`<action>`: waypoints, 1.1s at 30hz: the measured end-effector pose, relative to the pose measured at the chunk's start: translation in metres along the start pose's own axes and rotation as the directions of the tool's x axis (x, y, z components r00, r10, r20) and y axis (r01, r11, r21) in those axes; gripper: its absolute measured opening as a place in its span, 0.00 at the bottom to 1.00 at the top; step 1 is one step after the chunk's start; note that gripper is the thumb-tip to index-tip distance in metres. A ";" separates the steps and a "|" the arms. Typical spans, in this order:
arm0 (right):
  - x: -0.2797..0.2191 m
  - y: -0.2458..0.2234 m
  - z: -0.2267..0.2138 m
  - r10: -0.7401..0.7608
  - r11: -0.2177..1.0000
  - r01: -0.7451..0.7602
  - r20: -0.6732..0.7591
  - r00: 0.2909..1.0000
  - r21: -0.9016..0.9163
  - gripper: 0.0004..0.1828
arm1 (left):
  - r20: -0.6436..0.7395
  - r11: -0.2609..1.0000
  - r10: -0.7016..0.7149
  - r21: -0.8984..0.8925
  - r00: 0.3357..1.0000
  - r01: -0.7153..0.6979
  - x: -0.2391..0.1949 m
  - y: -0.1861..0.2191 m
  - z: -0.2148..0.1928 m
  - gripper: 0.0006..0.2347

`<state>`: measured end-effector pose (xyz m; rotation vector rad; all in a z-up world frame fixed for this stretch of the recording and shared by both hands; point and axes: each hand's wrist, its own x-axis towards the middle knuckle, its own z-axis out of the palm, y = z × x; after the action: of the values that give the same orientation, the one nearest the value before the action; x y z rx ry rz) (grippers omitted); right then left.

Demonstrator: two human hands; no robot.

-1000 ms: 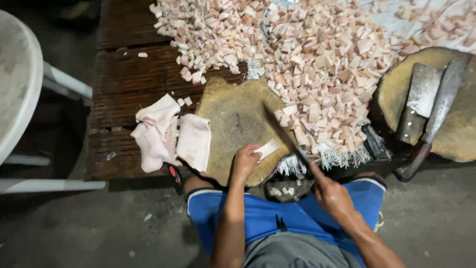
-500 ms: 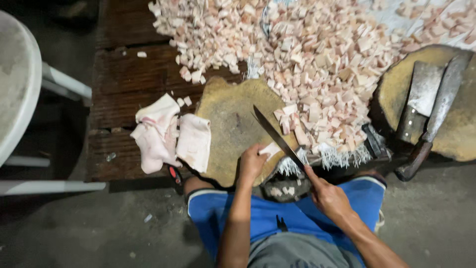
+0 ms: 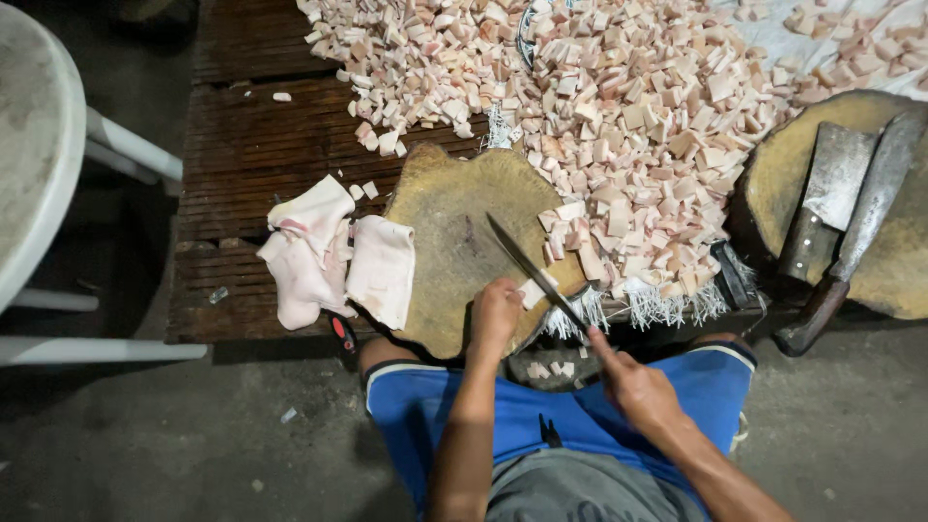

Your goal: The person is cutting pieces of animal fat or skin into smaller cubes using a large knife on a wooden cutting board.

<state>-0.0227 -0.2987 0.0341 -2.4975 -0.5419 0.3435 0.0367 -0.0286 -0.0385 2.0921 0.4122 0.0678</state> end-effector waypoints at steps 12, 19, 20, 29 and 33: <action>-0.016 0.005 -0.001 -0.115 0.977 0.175 -0.395 0.912 0.120 0.46 | 0.044 0.995 -0.062 -0.072 0.997 0.065 -0.007 0.001 -0.018 0.07; 0.006 0.020 0.012 0.072 0.992 -0.065 -0.066 0.995 0.103 0.44 | -0.014 0.991 0.126 -0.040 0.992 -0.127 0.029 -0.013 -0.021 0.08; 0.001 0.020 0.009 0.099 0.971 -0.070 -0.120 0.988 0.227 0.40 | -0.024 0.979 0.201 0.030 0.979 -0.200 0.034 -0.015 -0.019 0.09; -0.003 0.030 -0.036 0.522 0.503 -0.168 -0.143 0.841 0.848 0.35 | 0.088 0.907 0.379 0.162 0.921 -0.389 0.141 0.070 0.060 0.18; -0.006 0.043 -0.031 0.529 0.532 -0.174 -0.164 0.833 0.829 0.35 | 0.394 0.850 0.119 0.434 0.912 -0.298 0.154 0.102 0.071 0.15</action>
<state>-0.0040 -0.3490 0.0359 -1.6717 0.3002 0.1496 0.2233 -0.0868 -0.0083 2.5784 -0.0389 -0.3141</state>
